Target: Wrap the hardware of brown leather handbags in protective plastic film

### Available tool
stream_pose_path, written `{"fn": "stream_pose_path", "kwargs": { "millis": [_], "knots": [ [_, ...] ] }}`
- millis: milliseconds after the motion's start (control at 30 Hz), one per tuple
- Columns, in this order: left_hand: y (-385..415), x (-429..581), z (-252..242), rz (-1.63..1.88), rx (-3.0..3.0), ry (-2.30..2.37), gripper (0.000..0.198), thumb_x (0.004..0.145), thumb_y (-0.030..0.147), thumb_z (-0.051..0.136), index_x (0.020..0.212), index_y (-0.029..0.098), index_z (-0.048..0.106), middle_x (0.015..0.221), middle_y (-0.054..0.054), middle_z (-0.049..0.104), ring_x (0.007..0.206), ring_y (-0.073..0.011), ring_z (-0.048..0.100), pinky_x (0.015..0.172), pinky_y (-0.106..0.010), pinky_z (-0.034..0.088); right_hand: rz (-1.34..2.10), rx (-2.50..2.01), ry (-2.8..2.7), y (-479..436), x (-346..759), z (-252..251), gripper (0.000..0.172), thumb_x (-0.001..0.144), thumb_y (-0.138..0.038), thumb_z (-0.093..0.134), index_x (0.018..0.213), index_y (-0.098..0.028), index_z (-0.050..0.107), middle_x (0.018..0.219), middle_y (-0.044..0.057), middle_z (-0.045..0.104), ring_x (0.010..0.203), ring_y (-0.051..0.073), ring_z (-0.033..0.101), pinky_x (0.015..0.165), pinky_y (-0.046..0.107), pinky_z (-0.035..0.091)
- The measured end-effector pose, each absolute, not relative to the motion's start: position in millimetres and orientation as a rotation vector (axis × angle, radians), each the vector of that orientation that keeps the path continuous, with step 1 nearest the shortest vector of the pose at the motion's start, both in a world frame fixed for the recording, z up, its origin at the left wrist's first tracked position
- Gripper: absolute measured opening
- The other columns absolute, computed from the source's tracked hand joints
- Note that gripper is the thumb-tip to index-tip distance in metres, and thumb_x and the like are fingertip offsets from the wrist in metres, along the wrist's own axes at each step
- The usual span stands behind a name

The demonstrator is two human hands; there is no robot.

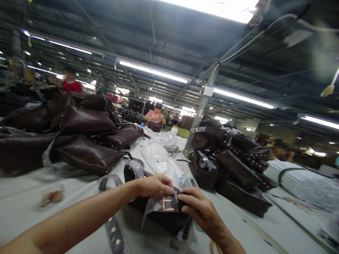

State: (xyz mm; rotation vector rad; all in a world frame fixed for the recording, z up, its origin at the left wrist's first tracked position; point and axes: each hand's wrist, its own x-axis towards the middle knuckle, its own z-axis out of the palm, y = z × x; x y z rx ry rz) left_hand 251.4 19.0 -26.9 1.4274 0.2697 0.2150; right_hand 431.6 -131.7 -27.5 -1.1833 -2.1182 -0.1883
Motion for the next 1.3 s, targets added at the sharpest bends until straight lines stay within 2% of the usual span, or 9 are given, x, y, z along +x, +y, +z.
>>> {"fn": "stream_pose_path", "kwargs": {
  "millis": [200, 400, 667, 833, 1000, 1133, 1300],
  "knots": [
    [24.5, 256.0, -26.3, 0.155, 1.414, 0.246, 0.04, 0.049, 0.038, 0.084, 0.068, 0.013, 0.06, 0.056, 0.005, 0.055, 0.046, -0.006, 0.045, 0.045, -0.019, 0.034, -0.141, -1.202, -2.119, -131.5, 433.2, -26.9, 0.024, 0.09, -0.026, 0.057, 0.113, -0.026, 0.063, 0.107, 0.006, 0.062, 0.101, 0.017, 0.06, 0.087, 0.025, 0.051],
    [27.7, 257.0, -18.6, 0.1, 1.396, 0.247, 0.042, 0.051, 0.037, 0.085, 0.076, 0.014, 0.061, 0.061, 0.004, 0.057, 0.05, -0.0075, 0.05, 0.047, -0.019, 0.038, 0.001, -1.341, -2.134, -130.0, 432.5, -22.7, 0.043, 0.091, -0.032, 0.055, 0.133, -0.027, 0.05, 0.115, 0.008, 0.061, 0.106, 0.019, 0.059, 0.091, 0.03, 0.05],
    [23.3, 257.8, -7.6, 0.096, 1.496, 0.288, 0.046, 0.051, 0.039, 0.085, 0.084, 0.017, 0.061, 0.063, 0.005, 0.056, 0.052, -0.0078, 0.047, 0.046, -0.018, 0.032, 0.024, -1.356, -2.115, -128.7, 432.0, -19.4, 0.037, 0.089, -0.035, 0.058, 0.126, -0.027, 0.058, 0.112, 0.008, 0.062, 0.103, 0.019, 0.06, 0.09, 0.029, 0.05],
    [26.6, 248.9, -8.2, 0.079, 1.573, 0.307, 0.043, 0.059, 0.049, 0.079, 0.082, 0.016, 0.067, 0.064, 0.005, 0.055, 0.052, -0.0064, 0.043, 0.048, -0.019, 0.03, -0.024, -1.359, -2.11, -129.6, 431.6, -21.3, 0.035, 0.088, -0.033, 0.059, 0.123, -0.026, 0.059, 0.111, 0.008, 0.062, 0.103, 0.02, 0.06, 0.091, 0.031, 0.05],
    [33.0, 233.9, -14.4, -0.08, 1.578, 0.273, 0.043, 0.051, 0.045, 0.085, 0.08, 0.017, 0.071, 0.07, 0.0, 0.067, 0.059, -0.0116, 0.057, 0.059, -0.021, 0.043, -0.04, -1.36, -2.068, -130.8, 431.6, -23.4, 0.034, 0.088, -0.033, 0.059, 0.122, -0.025, 0.06, 0.111, 0.009, 0.061, 0.103, 0.021, 0.06, 0.09, 0.032, 0.051],
    [29.3, 229.8, -12.3, -0.136, 1.527, 0.146, 0.039, 0.058, 0.044, 0.083, 0.082, 0.015, 0.073, 0.076, -0.004, 0.071, 0.067, -0.0158, 0.065, 0.07, -0.026, 0.05, -0.006, -1.34, -2.066, -129.1, 429.6, -21.4, 0.033, 0.088, -0.034, 0.06, 0.12, -0.024, 0.061, 0.11, 0.009, 0.062, 0.101, 0.02, 0.06, 0.088, 0.031, 0.051],
    [24.2, 237.2, -12.0, -0.174, 1.45, 0.078, 0.04, 0.059, 0.043, 0.083, 0.084, 0.013, 0.073, 0.075, -0.005, 0.072, 0.063, -0.016, 0.065, 0.062, -0.025, 0.051, 0.045, -1.323, -2.081, -127.2, 428.6, -19.0, 0.034, 0.086, -0.039, 0.062, 0.116, -0.023, 0.062, 0.107, 0.009, 0.064, 0.099, 0.021, 0.061, 0.086, 0.031, 0.051]
  ]
}}
